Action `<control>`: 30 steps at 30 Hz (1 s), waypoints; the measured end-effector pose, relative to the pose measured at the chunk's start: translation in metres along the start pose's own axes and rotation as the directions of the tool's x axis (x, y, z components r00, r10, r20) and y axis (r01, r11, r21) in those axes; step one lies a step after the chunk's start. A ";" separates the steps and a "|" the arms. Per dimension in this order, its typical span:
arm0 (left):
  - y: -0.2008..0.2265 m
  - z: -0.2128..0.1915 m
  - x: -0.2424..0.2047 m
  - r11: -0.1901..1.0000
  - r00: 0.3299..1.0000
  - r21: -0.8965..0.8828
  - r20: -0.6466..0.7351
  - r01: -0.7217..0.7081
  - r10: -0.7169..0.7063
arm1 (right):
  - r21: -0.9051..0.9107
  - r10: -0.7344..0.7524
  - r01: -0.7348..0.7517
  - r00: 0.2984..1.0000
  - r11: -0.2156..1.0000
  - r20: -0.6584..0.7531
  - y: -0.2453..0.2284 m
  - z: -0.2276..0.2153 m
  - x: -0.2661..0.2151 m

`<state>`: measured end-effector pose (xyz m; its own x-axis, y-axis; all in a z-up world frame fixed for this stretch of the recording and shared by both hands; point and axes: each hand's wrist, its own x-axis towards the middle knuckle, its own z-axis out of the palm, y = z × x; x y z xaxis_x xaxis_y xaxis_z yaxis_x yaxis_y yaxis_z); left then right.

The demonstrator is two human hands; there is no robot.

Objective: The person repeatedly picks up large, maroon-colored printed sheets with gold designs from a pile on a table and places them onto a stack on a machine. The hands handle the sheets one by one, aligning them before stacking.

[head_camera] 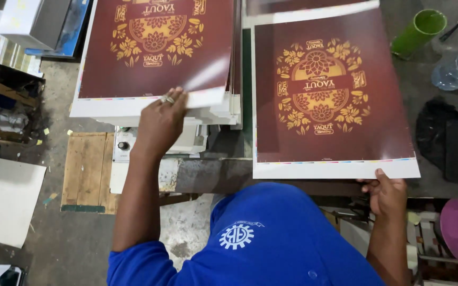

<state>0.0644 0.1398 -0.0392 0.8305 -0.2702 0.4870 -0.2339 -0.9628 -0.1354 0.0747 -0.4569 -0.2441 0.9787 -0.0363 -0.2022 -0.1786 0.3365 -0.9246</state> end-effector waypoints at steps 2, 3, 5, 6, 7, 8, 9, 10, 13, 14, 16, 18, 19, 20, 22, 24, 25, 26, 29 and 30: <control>0.015 -0.033 0.020 0.997 0.997 -0.008 -0.028 0.077 -0.078 | -0.030 0.023 -0.023 1.000 0.999 -0.011 0.001 0.002 0.000; 0.023 -0.050 0.030 0.989 0.987 -0.017 -0.059 0.148 -0.149 | -0.057 0.042 -0.043 0.999 0.997 -0.026 0.002 0.003 -0.001; 0.025 -0.050 0.031 0.985 0.985 0.001 -0.021 0.171 -0.171 | -0.072 0.054 -0.055 0.998 0.996 -0.011 0.005 0.004 0.003; 0.026 -0.050 0.032 0.982 0.982 0.018 0.014 0.188 -0.189 | -0.084 0.063 -0.063 0.998 0.994 -0.001 0.007 0.005 0.005; 0.024 -0.041 0.026 0.982 0.982 0.018 0.015 0.189 -0.189 | -0.085 0.064 -0.064 0.998 0.994 -0.001 0.010 0.009 0.011; 0.022 -0.032 0.021 0.986 0.981 -0.006 0.093 0.170 -0.168 | -0.109 0.071 -0.072 0.997 0.991 -0.008 0.013 0.013 0.016; 0.020 -0.023 0.016 0.988 0.975 -0.033 0.169 0.151 -0.144 | -0.133 0.077 -0.078 0.997 0.988 -0.015 0.015 0.016 0.023; 0.026 -0.028 0.018 0.988 0.975 -0.034 0.167 0.151 -0.144 | -0.134 0.075 -0.077 0.997 0.988 -0.015 0.016 0.021 0.033; 0.036 -0.042 0.021 1.000 0.999 0.010 0.052 0.009 -0.009 | -0.141 0.113 -0.110 0.993 0.984 0.017 0.020 0.036 0.068; 0.035 -0.043 0.021 0.999 0.995 -0.022 0.099 0.032 -0.029 | -0.172 0.113 -0.109 0.993 0.979 0.014 0.020 0.040 0.082; 0.033 -0.043 0.018 0.997 0.988 -0.055 0.145 0.059 -0.050 | -0.207 0.112 -0.107 0.994 0.973 0.013 0.017 0.048 0.106; 0.027 -0.041 0.015 0.996 0.998 -0.087 0.057 0.036 -0.032 | -0.196 0.149 -0.147 0.989 0.970 -0.003 0.014 0.057 0.128; 0.026 -0.042 0.015 0.996 0.998 -0.085 0.054 0.037 -0.033 | -0.196 0.146 -0.144 0.989 0.970 0.000 0.011 0.061 0.130; 0.024 -0.044 0.015 0.989 0.988 -0.065 0.081 0.133 -0.128 | -0.186 0.166 -0.157 0.986 0.970 0.033 0.008 0.064 0.133; 0.021 -0.050 0.017 0.973 0.970 -0.042 0.098 0.226 -0.221 | -0.175 0.177 -0.163 0.982 0.971 0.069 0.009 0.066 0.135; 0.021 -0.058 0.017 0.960 0.937 -0.054 -0.211 0.273 -0.278 | -0.195 0.224 -0.220 0.975 0.956 -0.001 0.021 0.060 0.130; 0.023 -0.054 0.015 0.960 0.936 -0.053 -0.215 0.274 -0.278 | -0.195 0.221 -0.217 0.975 0.957 0.001 0.027 0.062 0.124; 0.025 -0.049 0.014 0.972 0.940 -0.051 -0.246 0.230 -0.235 | -0.174 0.210 -0.204 0.978 0.963 0.013 0.032 0.064 0.119; 0.057 -0.041 0.023 0.990 0.946 -0.133 -0.314 0.044 -0.084 | -0.169 0.209 -0.196 0.976 0.966 0.068 0.025 0.102 0.088; 0.073 -0.040 0.028 0.973 0.934 -0.208 -0.357 -0.098 0.018 | -0.187 0.224 -0.200 0.968 0.962 0.113 0.019 0.120 0.075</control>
<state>0.0504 0.0621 -0.0012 0.5910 -0.2689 0.7605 -0.4140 -0.9103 -0.0001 0.1566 -0.3403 -0.2377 0.9190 0.1463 -0.3661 -0.3868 0.1547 -0.9091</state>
